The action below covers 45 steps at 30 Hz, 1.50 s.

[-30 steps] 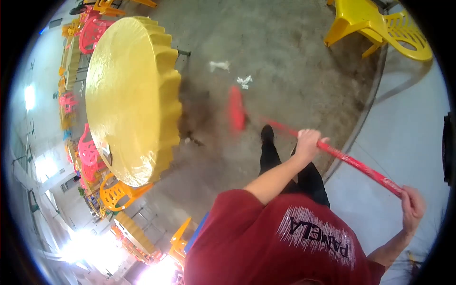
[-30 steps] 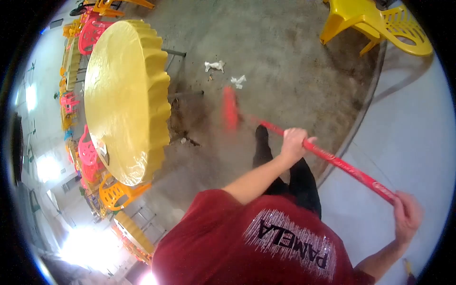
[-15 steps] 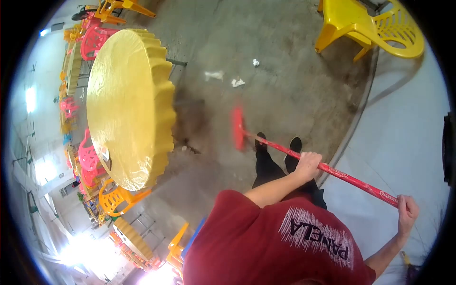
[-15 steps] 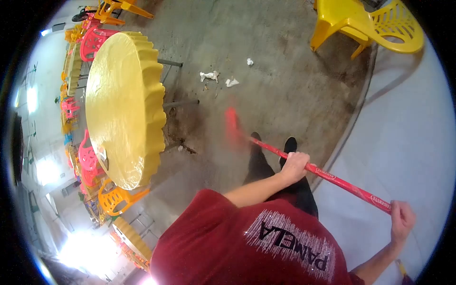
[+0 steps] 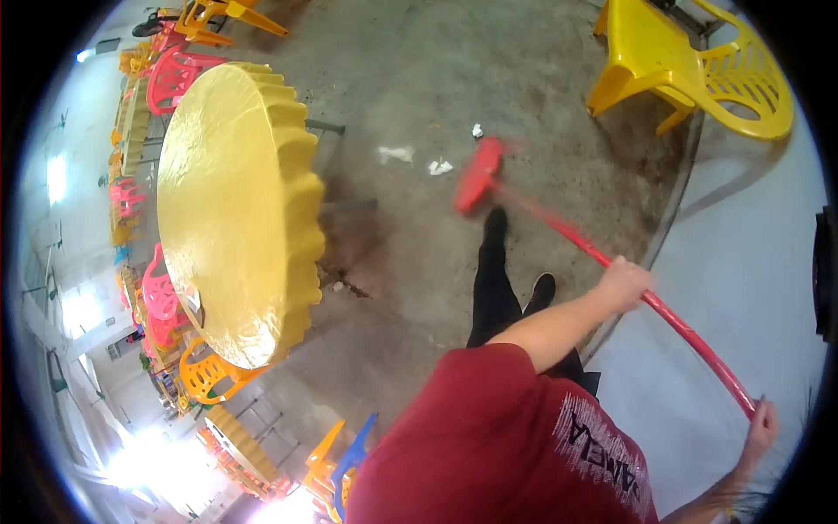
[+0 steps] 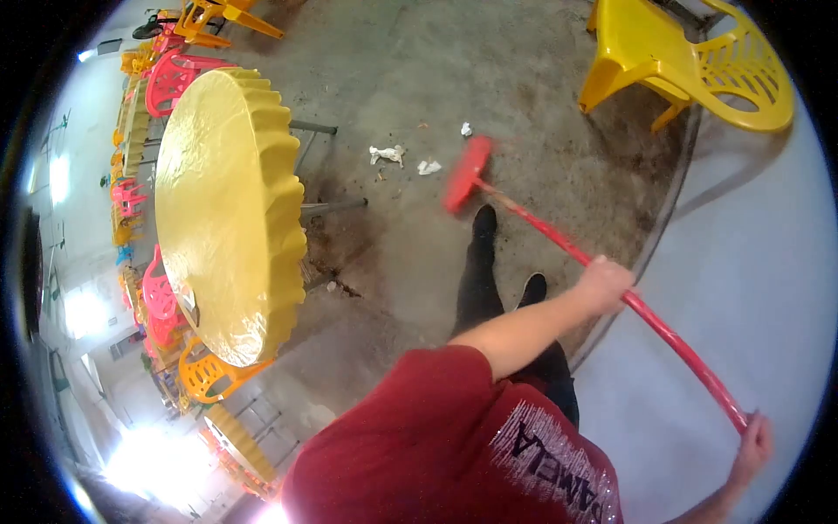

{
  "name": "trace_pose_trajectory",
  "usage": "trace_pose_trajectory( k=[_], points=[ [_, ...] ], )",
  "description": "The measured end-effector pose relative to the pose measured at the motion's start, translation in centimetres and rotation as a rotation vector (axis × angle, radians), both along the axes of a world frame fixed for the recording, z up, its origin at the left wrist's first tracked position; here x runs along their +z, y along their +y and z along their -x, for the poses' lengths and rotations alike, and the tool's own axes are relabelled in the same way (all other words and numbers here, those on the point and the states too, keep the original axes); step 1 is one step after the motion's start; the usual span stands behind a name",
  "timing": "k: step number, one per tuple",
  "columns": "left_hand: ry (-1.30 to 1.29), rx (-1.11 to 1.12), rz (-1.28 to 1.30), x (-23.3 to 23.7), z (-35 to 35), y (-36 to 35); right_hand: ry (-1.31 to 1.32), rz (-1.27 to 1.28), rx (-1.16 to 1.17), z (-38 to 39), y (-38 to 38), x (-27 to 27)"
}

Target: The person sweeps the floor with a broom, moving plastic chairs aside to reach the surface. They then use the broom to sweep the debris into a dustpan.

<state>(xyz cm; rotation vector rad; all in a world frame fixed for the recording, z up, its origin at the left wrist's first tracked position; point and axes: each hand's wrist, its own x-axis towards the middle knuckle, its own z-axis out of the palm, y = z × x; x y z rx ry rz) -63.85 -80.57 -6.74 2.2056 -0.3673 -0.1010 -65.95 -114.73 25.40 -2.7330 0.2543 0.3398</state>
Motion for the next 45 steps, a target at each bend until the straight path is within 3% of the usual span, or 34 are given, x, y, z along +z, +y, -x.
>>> trace_pose_trajectory(
  k=[6, 8, 9, 10, 11, 12, 13, 14, 16, 17, 18, 19, 21, 22, 24, 26, 28, 32, 34, 38, 41, 43, 44, 45],
  points=[
    [0.054, 0.089, -0.325, -6.3, -3.2, 19.1, 0.034, -0.234, 0.102, -6.0, 18.0, -11.7],
    [-0.016, 0.164, -0.313, -7.4, -3.8, 27.0, 0.111, -0.322, 0.127, -8.9, 25.5, -14.9],
    [-0.093, 0.243, -0.316, -9.0, -3.3, 31.2, 0.091, -0.385, 0.209, -9.7, 29.4, -16.9],
    [0.106, 0.152, -0.545, -9.5, -2.8, 35.9, 0.115, -0.472, 0.186, -10.4, 34.2, -18.3],
    [0.068, 0.259, -0.465, -10.7, -1.7, 40.1, 0.105, -0.519, 0.210, -11.1, 39.2, -18.8],
    [0.161, 0.326, -0.607, -13.0, -0.3, 44.0, 0.127, -0.487, 0.300, -11.1, 42.1, -20.4],
    [0.037, 0.366, -0.627, -13.2, 1.0, 46.7, 0.123, -0.490, 0.361, -11.1, 44.8, -21.2],
    [0.049, 0.356, -0.635, -12.9, 0.8, 47.1, 0.027, -0.426, 0.466, -11.3, 46.3, -21.7],
    [0.082, 0.330, -0.645, -11.9, 0.2, 47.3, 0.142, -0.531, 0.270, -12.7, 45.1, -21.4],
    [-0.028, 0.410, -0.436, -10.2, -1.5, 45.0, 0.230, -0.519, 0.210, -13.9, 42.2, -21.4],
    [-0.048, 0.423, -0.354, -8.3, -3.5, 42.1, 0.333, -0.408, 0.140, -15.9, 39.2, -19.6],
    [-0.070, 0.434, -0.272, -6.3, -5.5, 39.3, 0.262, -0.530, 0.112, -17.2, 34.5, -18.6],
    [-0.016, 0.402, -0.174, -2.5, -8.9, 33.3, 0.126, -0.309, 0.256, -20.6, 27.3, -12.8],
    [-0.003, 0.351, -0.120, -2.3, -9.4, 30.7, 0.010, -0.331, 0.255, -21.3, 25.1, -10.3],
    [-0.061, 0.421, 0.035, -1.5, -10.3, 27.5, 0.024, -0.275, 0.228, -22.1, 25.7, -6.9],
    [-0.029, 0.395, -0.039, -2.9, -10.1, 28.6, 0.037, -0.193, 0.230, -21.0, 29.4, -5.8],
    [-0.011, 0.376, -0.085, -3.5, -9.2, 31.1, 0.037, -0.129, 0.289, -19.9, 30.4, -8.1],
    [0.090, 0.330, -0.183, -2.7, -9.1, 33.4, 0.091, -0.228, 0.173, -18.5, 31.7, -9.7],
    [0.112, 0.247, -0.171, 0.2, -11.9, 30.5, 0.026, -0.197, 0.055, -19.4, 27.5, -7.1],
    [0.125, 0.015, -0.033, 5.7, -19.3, 22.3, 0.041, -0.220, -0.107, -22.9, 21.1, 4.4],
    [0.152, -0.052, -0.015, 3.6, -24.0, 20.1, -0.078, -0.021, 0.079, -25.0, 19.7, 3.8],
    [0.309, -0.156, -0.155, 5.3, -26.4, 23.5, -0.096, -0.059, 0.048, -26.8, 19.8, 0.4],
    [0.175, 0.012, -0.135, 2.0, -25.5, 25.4, -0.012, -0.157, 0.081, -27.9, 20.5, -3.4],
    [0.162, 0.107, -0.165, -1.1, -25.1, 27.9, -0.013, -0.260, 0.156, -29.2, 26.3, -5.8]
  ],
)
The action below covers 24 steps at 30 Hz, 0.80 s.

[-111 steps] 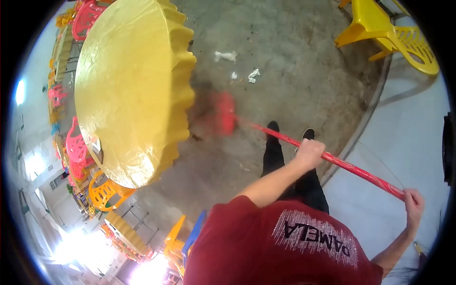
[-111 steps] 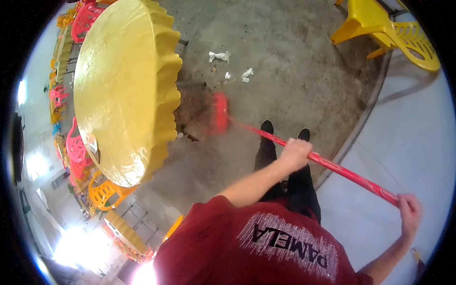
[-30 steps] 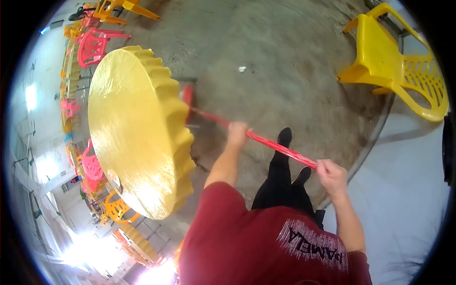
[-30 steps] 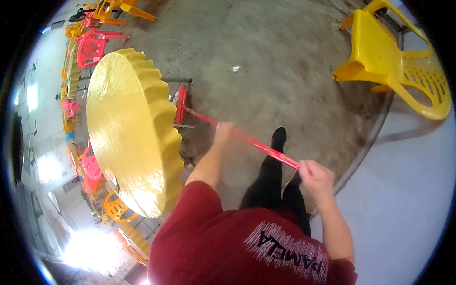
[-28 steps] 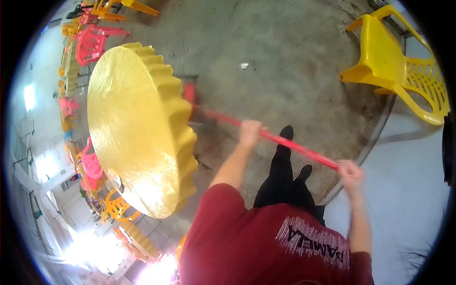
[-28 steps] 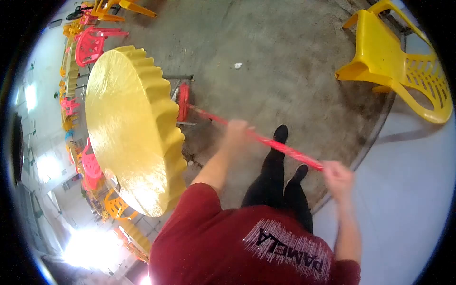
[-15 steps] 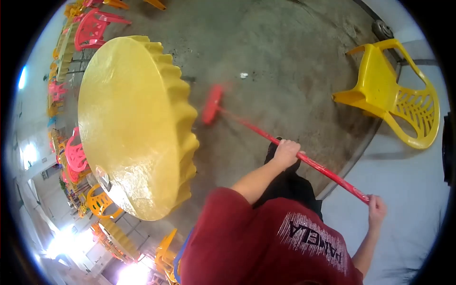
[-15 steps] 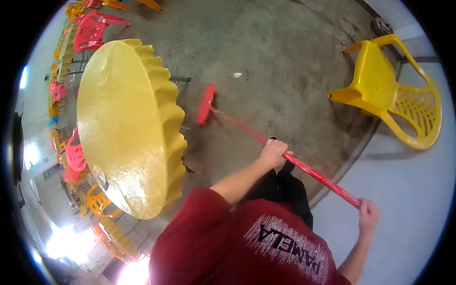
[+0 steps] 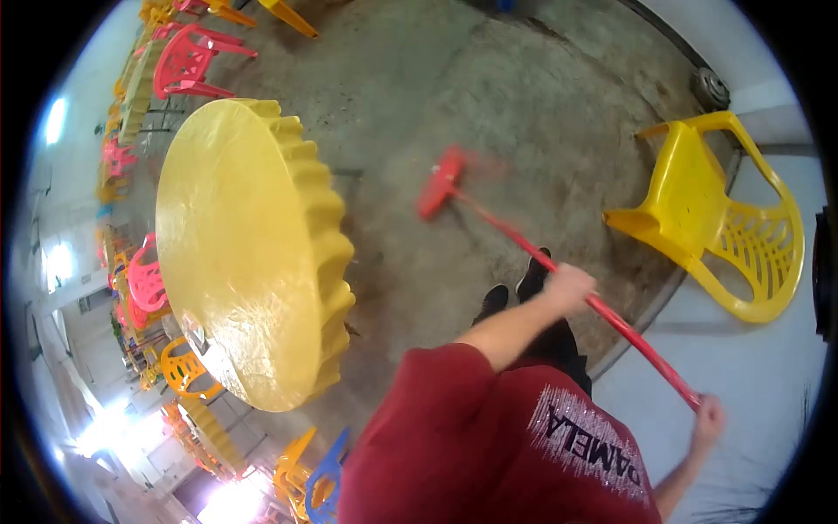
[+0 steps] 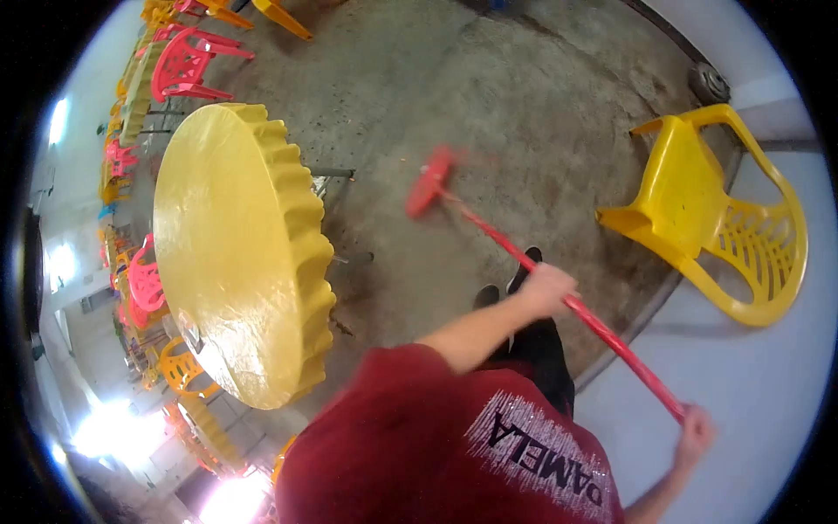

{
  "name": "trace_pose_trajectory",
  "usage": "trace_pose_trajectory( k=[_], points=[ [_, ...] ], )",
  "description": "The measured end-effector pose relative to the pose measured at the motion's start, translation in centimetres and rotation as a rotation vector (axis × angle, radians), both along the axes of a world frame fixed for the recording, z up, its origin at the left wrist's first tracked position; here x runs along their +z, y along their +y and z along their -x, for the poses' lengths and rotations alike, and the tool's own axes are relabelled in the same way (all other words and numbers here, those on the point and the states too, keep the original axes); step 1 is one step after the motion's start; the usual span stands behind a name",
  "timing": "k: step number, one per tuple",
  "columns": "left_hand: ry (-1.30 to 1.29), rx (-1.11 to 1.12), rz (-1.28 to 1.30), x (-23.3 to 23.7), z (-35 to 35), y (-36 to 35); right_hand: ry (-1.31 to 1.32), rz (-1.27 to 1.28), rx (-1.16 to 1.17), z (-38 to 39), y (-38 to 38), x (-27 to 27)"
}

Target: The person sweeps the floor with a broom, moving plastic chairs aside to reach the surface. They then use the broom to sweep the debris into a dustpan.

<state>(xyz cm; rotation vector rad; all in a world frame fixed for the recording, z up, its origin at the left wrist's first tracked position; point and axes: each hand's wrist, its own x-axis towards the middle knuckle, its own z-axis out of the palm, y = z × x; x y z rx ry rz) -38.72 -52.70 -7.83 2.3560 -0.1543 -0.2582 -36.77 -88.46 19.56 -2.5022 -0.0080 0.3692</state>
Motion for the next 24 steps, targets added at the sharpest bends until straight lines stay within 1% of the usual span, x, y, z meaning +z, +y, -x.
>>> trace_pose_trajectory(
  k=[1, 2, 3, 4, 5, 7, 8, 9, 10, 12, 15, 16, 17, 18, 20, 21, 22, 23, 24],
  points=[
    [0.107, -0.033, -0.138, -0.1, -0.4, 3.9, 0.049, 0.036, 0.025, -1.0, 3.3, -2.9],
    [0.063, 0.069, -0.198, -3.8, 0.6, 7.0, 0.013, -0.048, 0.103, -1.7, 7.0, -6.1],
    [-0.016, 0.135, -0.328, -5.7, 1.4, 10.2, 0.109, -0.028, 0.109, -2.3, 10.6, -8.2],
    [-0.006, 0.165, -0.353, -6.3, 1.5, 12.7, 0.207, -0.003, 0.114, -3.1, 12.7, -9.3],
    [-0.006, 0.192, -0.378, -6.7, 0.9, 14.6, 0.162, -0.026, 0.105, -4.3, 13.2, -9.8],
    [-0.021, 0.186, -0.337, -5.4, -2.0, 14.5, 0.076, -0.065, 0.085, -6.7, 13.7, -10.5],
    [-0.017, 0.187, -0.309, -4.1, -3.4, 13.7, 0.187, -0.064, 0.038, -9.0, 11.7, -9.8],
    [0.020, 0.169, -0.254, -2.4, -5.2, 12.4, 0.158, -0.064, 0.033, -11.1, 8.9, -9.5],
    [-0.073, 0.183, -0.196, -2.1, -6.2, 11.1, 0.122, -0.067, 0.023, -12.8, 6.6, -9.2],
    [-0.021, 0.208, -0.140, -1.6, -7.6, 9.0, 0.164, -0.055, 0.022, -15.9, 5.1, -7.2],
    [0.108, 0.247, -0.055, -4.4, -5.5, 11.0, 0.157, 0.075, 0.199, -16.9, 13.7, -6.2],
    [0.112, 0.284, -0.092, -4.9, -4.4, 12.8, 0.117, -0.016, 0.185, -16.4, 15.5, -8.2],
    [0.122, 0.328, -0.165, -5.6, -3.2, 15.0, 0.138, -0.035, 0.205, -15.7, 17.3, -10.8],
    [0.207, 0.290, -0.215, -6.8, -1.5, 17.6, 0.168, -0.053, 0.223, -14.9, 18.9, -12.6],
    [0.219, 0.341, -0.237, -8.1, 1.6, 21.3, 0.215, -0.086, 0.245, -14.3, 23.3, -13.7],
    [0.138, 0.351, -0.207, -7.9, 0.7, 21.5, 0.230, -0.106, 0.246, -14.2, 24.8, -14.2],
    [0.065, 0.358, -0.170, -7.1, -0.5, 21.0, 0.225, -0.024, 0.154, -14.7, 21.7, -15.2],
    [0.005, 0.372, -0.124, -6.0, -1.3, 19.6, 0.213, 0.005, 0.137, -15.7, 19.1, -14.8],
    [0.008, 0.365, -0.093, -5.0, -2.2, 17.3, 0.201, 0.036, 0.130, -17.5, 16.6, -13.3]
  ],
)
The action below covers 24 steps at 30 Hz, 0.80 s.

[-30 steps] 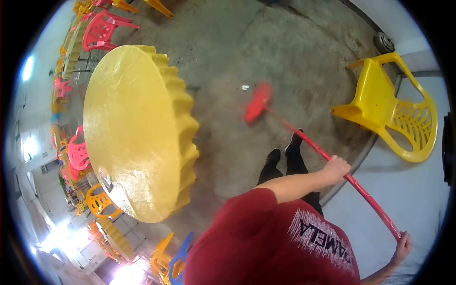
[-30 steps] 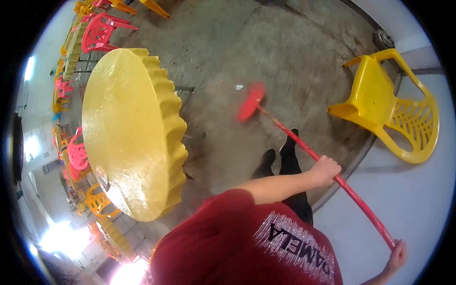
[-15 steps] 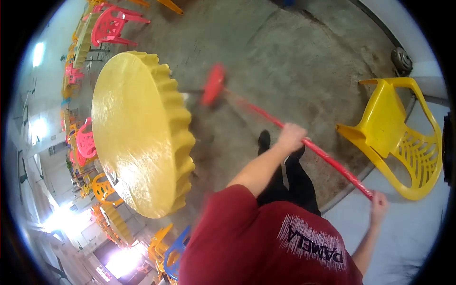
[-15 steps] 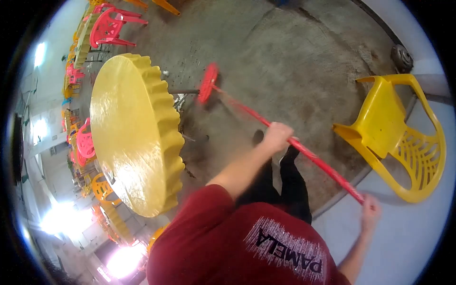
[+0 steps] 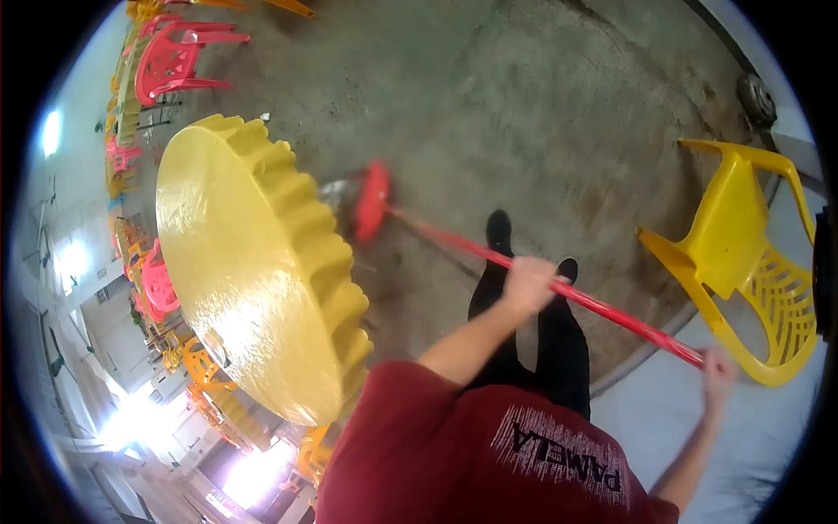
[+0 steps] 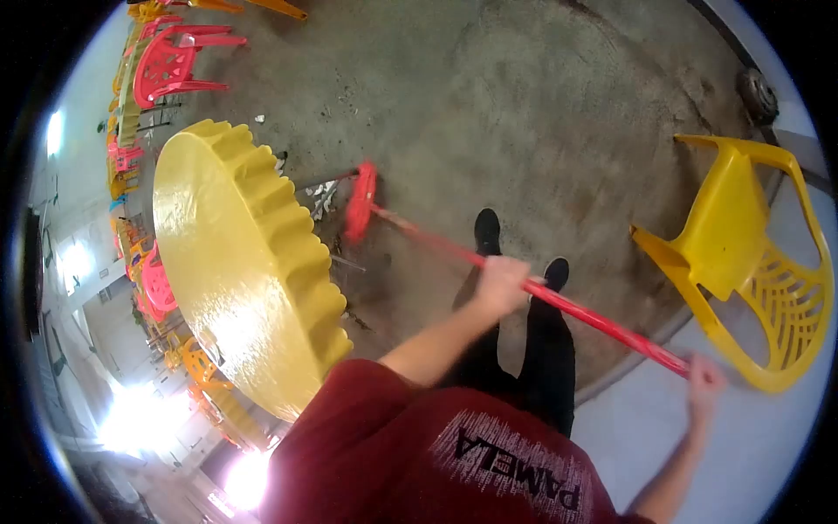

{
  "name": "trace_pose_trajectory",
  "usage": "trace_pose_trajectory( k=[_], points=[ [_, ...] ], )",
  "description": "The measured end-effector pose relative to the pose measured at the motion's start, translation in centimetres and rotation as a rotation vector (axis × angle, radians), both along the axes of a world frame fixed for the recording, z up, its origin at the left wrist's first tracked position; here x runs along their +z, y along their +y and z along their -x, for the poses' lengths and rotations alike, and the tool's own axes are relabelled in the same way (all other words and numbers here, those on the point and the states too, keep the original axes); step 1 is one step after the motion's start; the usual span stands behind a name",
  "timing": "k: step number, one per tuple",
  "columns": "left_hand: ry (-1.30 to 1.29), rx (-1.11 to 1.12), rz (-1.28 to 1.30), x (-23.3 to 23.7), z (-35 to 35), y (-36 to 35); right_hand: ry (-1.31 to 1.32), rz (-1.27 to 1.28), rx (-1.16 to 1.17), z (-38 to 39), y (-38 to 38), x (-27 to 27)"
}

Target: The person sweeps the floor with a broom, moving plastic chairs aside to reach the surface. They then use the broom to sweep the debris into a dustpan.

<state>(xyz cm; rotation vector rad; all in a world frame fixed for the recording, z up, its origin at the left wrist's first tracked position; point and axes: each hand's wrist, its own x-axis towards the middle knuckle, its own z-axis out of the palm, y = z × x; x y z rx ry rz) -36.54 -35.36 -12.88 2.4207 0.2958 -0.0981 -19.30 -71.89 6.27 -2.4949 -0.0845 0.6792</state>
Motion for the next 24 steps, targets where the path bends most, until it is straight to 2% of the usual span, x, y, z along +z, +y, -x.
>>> trace_pose_trajectory(
  k=[2, 3, 4, 5, 7, 9, 10, 11, 12, 13, 14, 15, 16, 17, 18, 19, 20, 21, 22, 23, 24],
  points=[
    [-0.018, -0.033, 0.061, 1.7, -2.6, -3.7, 0.144, 0.104, -0.132, -3.1, -4.9, 4.0],
    [-0.016, -0.055, 0.097, 2.0, -2.9, -5.0, 0.194, 0.209, -0.042, -4.3, -5.0, 6.4],
    [-0.051, 0.004, 0.146, 1.0, -2.6, -5.8, 0.164, 0.122, 0.052, -4.4, -4.1, 7.3],
    [-0.086, 0.063, 0.192, 0.0, -2.2, -6.2, 0.296, 0.074, 0.037, -4.3, -4.5, 6.5],
    [-0.095, 0.089, 0.136, -3.1, 0.2, -4.6, 0.386, 0.148, 0.100, -3.2, 0.8, 4.1],
    [-0.024, 0.094, 0.086, -6.9, 3.8, -0.9, 0.658, 0.080, 0.004, -1.1, 5.9, -1.3],
    [0.233, -0.036, 0.023, -8.4, 4.8, 2.6, 0.655, -0.022, 0.094, 1.5, 6.0, -6.2],
    [0.492, -0.167, -0.035, -9.8, 6.3, 6.8, 0.717, -0.074, 0.154, 3.5, 10.4, -9.9],
    [0.175, -0.019, -0.027, -15.2, 11.8, 9.9, 0.829, -0.068, 0.122, 6.1, 13.0, -14.6],
    [0.344, -0.065, -0.256, -16.8, 13.8, 14.6, 0.827, -0.154, 0.173, 8.5, 18.5, -18.3],
    [0.487, -0.003, -0.410, -18.0, 15.9, 19.3, 0.699, -0.087, 0.409, 9.8, 24.2, -21.2],
    [0.648, 0.041, -0.562, -19.1, 18.0, 23.9, 0.733, -0.199, 0.411, 12.3, 28.1, -25.5],
    [0.674, 0.196, -0.559, -26.2, 24.5, 28.8, 0.707, -0.169, 0.499, 13.7, 31.8, -28.3],
    [0.548, 0.184, -0.742, -22.8, 21.5, 29.9, 0.677, -0.146, 0.587, 14.2, 34.6, -30.6],
    [0.558, 0.111, -0.664, -26.0, 22.5, 31.3, 0.690, -0.174, 0.501, 13.0, 34.9, -32.4],
    [0.660, 0.059, -0.627, -27.4, 21.6, 30.3, 0.712, -0.185, 0.420, 11.3, 33.5, -34.0],
    [0.759, 0.006, -0.583, -28.6, 19.6, 28.0, 0.638, -0.181, 0.485, 9.7, 30.9, -36.1],
    [0.782, 0.033, -0.506, -28.2, 16.5, 25.3, 0.823, -0.123, 0.433, 6.5, 29.0, -36.4],
    [0.676, 0.052, -0.404, -29.2, 14.9, 22.0, 0.880, -0.227, 0.348, 3.6, 26.5, -35.7],
    [0.575, 0.124, -0.278, -24.0, 10.0, 19.3, 0.848, -0.194, 0.340, 1.0, 23.0, -35.3],
    [0.381, 0.231, -0.168, -24.7, 8.0, 15.5, 0.821, -0.112, 0.330, -2.2, 19.8, -33.8]
  ],
)
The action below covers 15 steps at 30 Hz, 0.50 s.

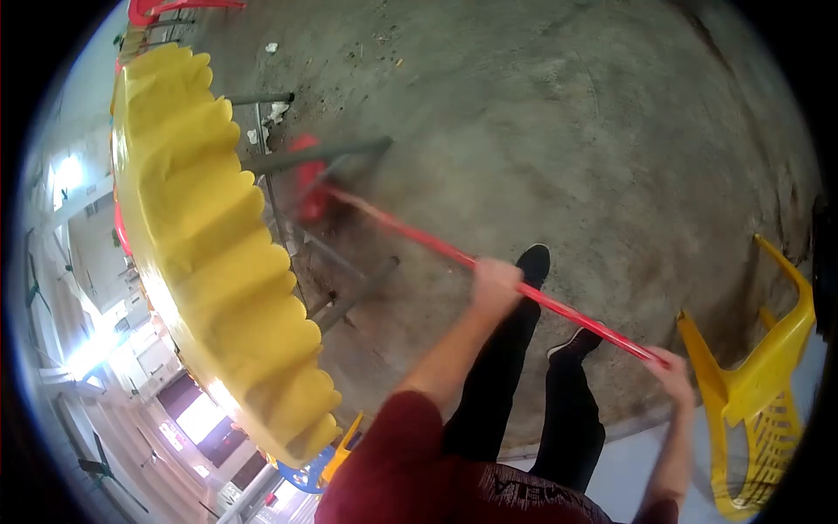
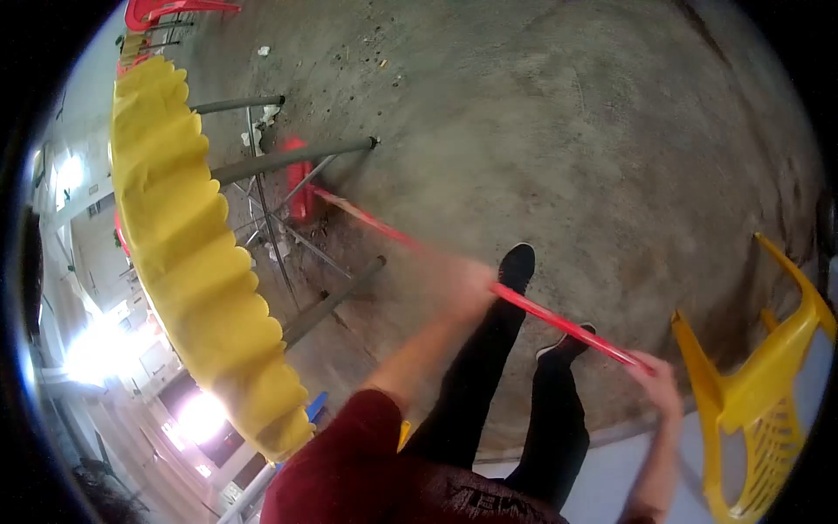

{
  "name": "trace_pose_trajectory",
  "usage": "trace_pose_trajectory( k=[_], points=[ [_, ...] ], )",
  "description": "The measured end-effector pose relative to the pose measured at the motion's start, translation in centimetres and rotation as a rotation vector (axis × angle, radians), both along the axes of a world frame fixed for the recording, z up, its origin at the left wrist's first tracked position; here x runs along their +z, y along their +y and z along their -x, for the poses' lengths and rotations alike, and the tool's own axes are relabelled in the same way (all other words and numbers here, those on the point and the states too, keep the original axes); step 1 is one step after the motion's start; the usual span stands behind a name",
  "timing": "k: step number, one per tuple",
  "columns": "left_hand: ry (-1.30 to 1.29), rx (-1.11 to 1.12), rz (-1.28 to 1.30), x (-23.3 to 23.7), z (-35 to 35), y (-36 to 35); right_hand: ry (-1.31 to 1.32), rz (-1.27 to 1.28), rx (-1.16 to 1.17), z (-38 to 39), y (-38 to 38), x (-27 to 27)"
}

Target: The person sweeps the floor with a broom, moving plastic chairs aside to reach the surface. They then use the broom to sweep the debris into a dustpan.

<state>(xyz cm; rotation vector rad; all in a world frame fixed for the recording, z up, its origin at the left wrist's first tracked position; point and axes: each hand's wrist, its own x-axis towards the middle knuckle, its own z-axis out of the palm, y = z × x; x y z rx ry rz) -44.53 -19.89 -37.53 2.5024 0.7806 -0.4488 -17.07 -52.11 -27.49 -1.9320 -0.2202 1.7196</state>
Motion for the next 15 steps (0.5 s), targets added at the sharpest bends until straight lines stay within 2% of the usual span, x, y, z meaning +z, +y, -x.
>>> trace_pose_trajectory(
  k=[1, 2, 3, 5, 6, 8, 9, 10, 12, 13, 14, 15],
  points=[
    [-0.043, -0.030, 0.022, -0.7, -2.3, -3.3, 0.025, 0.110, -0.025, -3.0, -3.8, 1.6],
    [-0.016, -0.070, 0.030, 2.4, -5.3, -6.0, -0.005, 0.241, -0.044, -5.5, -5.2, 4.8],
    [-0.338, 0.027, 0.062, 1.0, -5.5, -10.1, -0.149, 0.152, -0.013, -7.5, -10.9, 5.5],
    [-0.489, 0.158, 0.158, 3.6, -7.9, -13.0, -0.078, 0.450, -0.110, -10.1, -9.9, 11.7],
    [-0.442, 0.155, 0.139, 3.5, -7.2, -12.5, -0.123, 0.354, -0.097, -9.1, -9.1, 11.6],
    [-0.347, 0.148, 0.099, 3.4, -4.0, -9.6, -0.209, 0.159, -0.073, -5.5, -7.3, 10.4],
    [-0.208, 0.068, 0.170, 1.9, -0.5, -6.3, -0.086, 0.223, -0.031, -3.2, -3.0, 8.6],
    [-0.341, 0.066, -0.010, 1.4, 2.5, -3.1, -0.036, 0.233, 0.001, 0.3, 2.2, 7.2],
    [-0.073, 0.130, -0.217, -3.2, 12.2, 3.6, -0.059, 0.027, 0.051, 8.3, 9.0, 1.5],
    [0.073, 0.148, -0.308, -5.3, 16.9, 7.0, -0.139, -0.122, 0.194, 10.9, 13.3, 0.4],
    [0.535, 0.133, -0.440, -2.1, 17.5, 9.6, -0.065, -0.116, 0.272, 13.7, 16.2, -1.7],
    [0.343, 0.168, -0.591, -4.4, 20.6, 11.0, -0.219, -0.329, 0.243, 15.9, 17.5, -3.6]
  ],
)
